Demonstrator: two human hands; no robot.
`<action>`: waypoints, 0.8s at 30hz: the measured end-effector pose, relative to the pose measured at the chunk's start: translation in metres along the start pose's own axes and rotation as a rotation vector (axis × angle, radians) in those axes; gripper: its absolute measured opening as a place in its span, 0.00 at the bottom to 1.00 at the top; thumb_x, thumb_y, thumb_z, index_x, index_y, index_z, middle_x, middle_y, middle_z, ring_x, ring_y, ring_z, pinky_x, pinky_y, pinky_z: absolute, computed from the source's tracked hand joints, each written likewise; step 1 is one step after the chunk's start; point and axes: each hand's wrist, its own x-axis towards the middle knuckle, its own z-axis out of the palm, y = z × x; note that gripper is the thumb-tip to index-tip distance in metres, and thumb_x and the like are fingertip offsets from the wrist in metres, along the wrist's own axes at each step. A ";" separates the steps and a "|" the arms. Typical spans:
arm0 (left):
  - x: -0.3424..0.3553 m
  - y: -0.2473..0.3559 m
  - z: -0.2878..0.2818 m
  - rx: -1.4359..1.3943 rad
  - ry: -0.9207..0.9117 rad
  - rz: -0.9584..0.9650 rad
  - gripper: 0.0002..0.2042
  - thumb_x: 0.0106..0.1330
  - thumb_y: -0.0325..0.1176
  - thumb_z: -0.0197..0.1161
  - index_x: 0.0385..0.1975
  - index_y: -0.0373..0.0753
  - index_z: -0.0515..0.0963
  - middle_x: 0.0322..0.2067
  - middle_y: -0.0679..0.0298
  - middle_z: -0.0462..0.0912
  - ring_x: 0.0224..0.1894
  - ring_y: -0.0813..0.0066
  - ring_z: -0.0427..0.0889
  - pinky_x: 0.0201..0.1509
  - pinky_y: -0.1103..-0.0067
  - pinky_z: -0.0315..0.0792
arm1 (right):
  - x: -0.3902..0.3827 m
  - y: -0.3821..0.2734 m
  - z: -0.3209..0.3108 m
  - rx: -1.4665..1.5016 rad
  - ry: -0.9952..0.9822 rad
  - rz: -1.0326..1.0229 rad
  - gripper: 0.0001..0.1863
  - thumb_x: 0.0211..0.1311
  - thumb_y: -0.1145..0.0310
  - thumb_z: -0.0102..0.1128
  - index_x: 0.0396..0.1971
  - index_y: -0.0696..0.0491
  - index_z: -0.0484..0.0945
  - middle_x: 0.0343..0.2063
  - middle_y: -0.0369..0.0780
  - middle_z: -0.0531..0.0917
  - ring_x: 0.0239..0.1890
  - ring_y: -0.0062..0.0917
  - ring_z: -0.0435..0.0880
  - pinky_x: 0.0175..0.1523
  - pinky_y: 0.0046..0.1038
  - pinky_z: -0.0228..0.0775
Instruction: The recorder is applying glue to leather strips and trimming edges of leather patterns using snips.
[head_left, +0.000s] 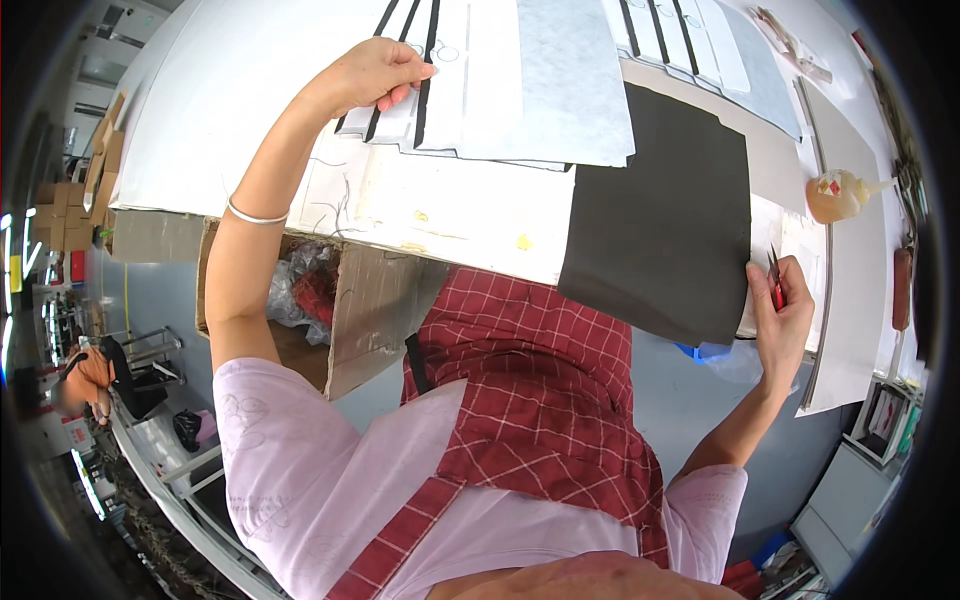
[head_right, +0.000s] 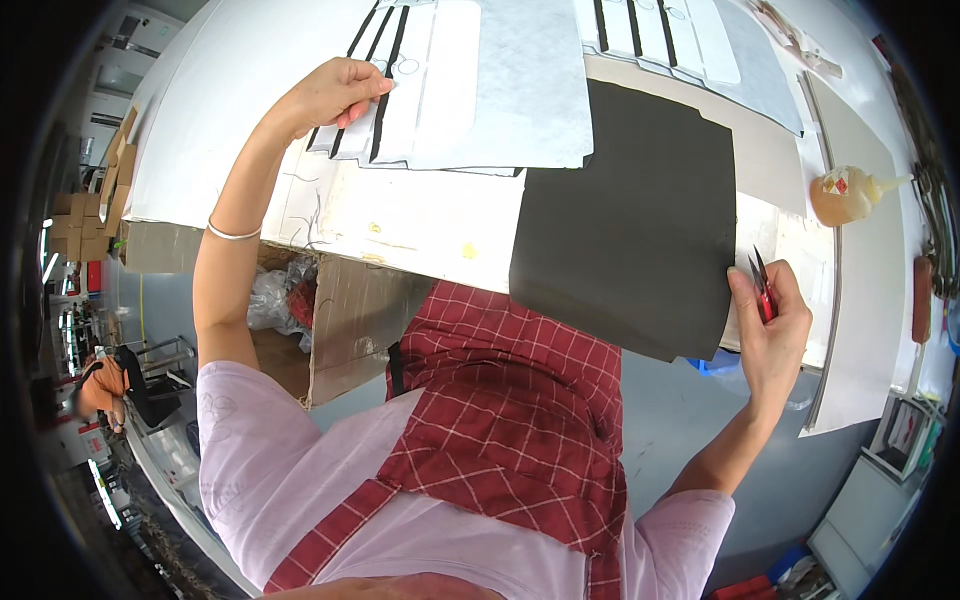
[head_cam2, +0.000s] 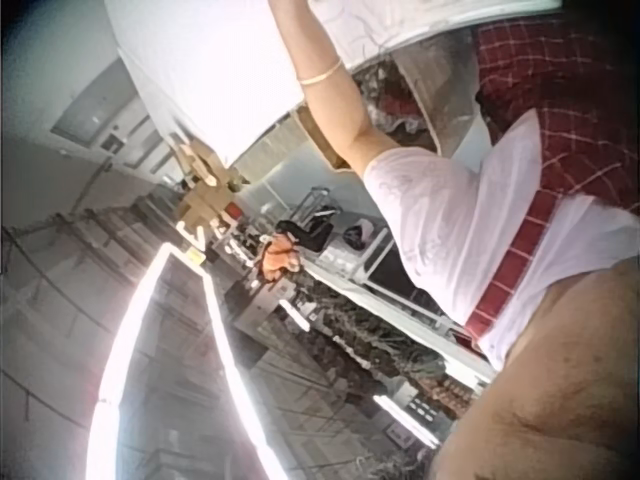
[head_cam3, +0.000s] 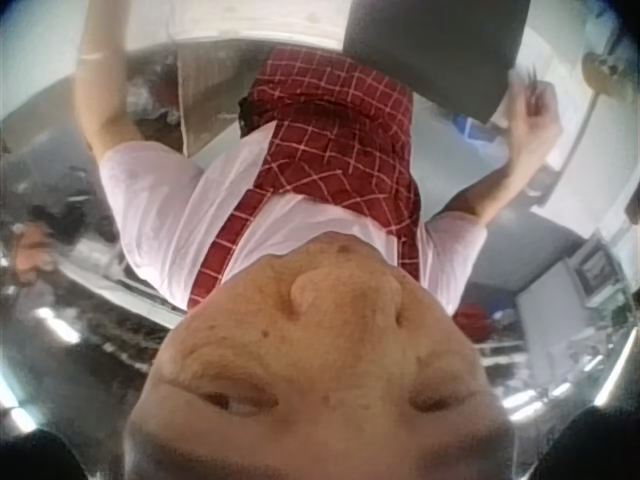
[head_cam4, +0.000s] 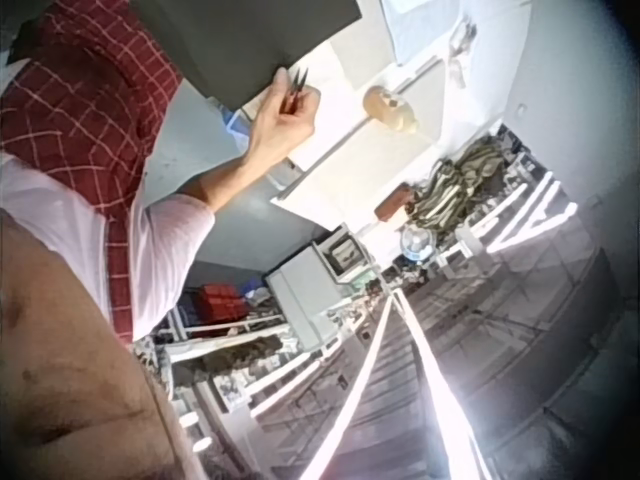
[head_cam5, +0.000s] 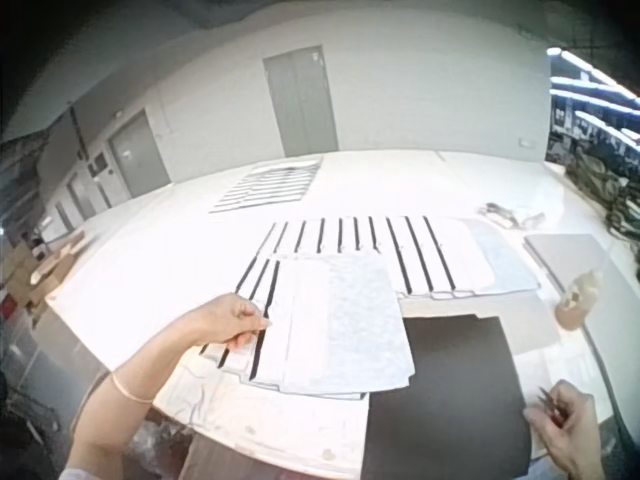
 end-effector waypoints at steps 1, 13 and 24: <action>0.003 -0.001 -0.001 0.002 0.003 0.013 0.17 0.71 0.44 0.63 0.22 0.41 0.76 0.09 0.72 0.69 0.10 0.89 0.64 0.13 0.91 0.54 | 0.000 0.000 0.000 -0.006 0.001 0.001 0.21 0.66 0.63 0.67 0.23 0.55 0.63 0.19 0.31 0.58 0.24 0.16 0.53 0.28 0.22 0.46; -0.016 0.062 0.031 0.544 0.401 0.256 0.11 0.67 0.40 0.66 0.30 0.39 0.79 0.16 0.70 0.76 0.19 0.82 0.74 0.25 0.85 0.69 | -0.002 -0.005 -0.016 0.009 0.046 -0.089 0.15 0.61 0.63 0.69 0.31 0.57 0.72 0.20 0.36 0.65 0.25 0.18 0.61 0.30 0.22 0.58; -0.002 0.183 0.177 0.010 -0.177 1.041 0.11 0.63 0.27 0.66 0.45 0.37 0.79 0.39 0.62 0.81 0.42 0.68 0.82 0.39 0.76 0.75 | 0.006 0.020 -0.016 -0.081 0.081 -0.102 0.18 0.62 0.56 0.68 0.36 0.58 0.81 0.17 0.39 0.75 0.20 0.24 0.71 0.28 0.26 0.65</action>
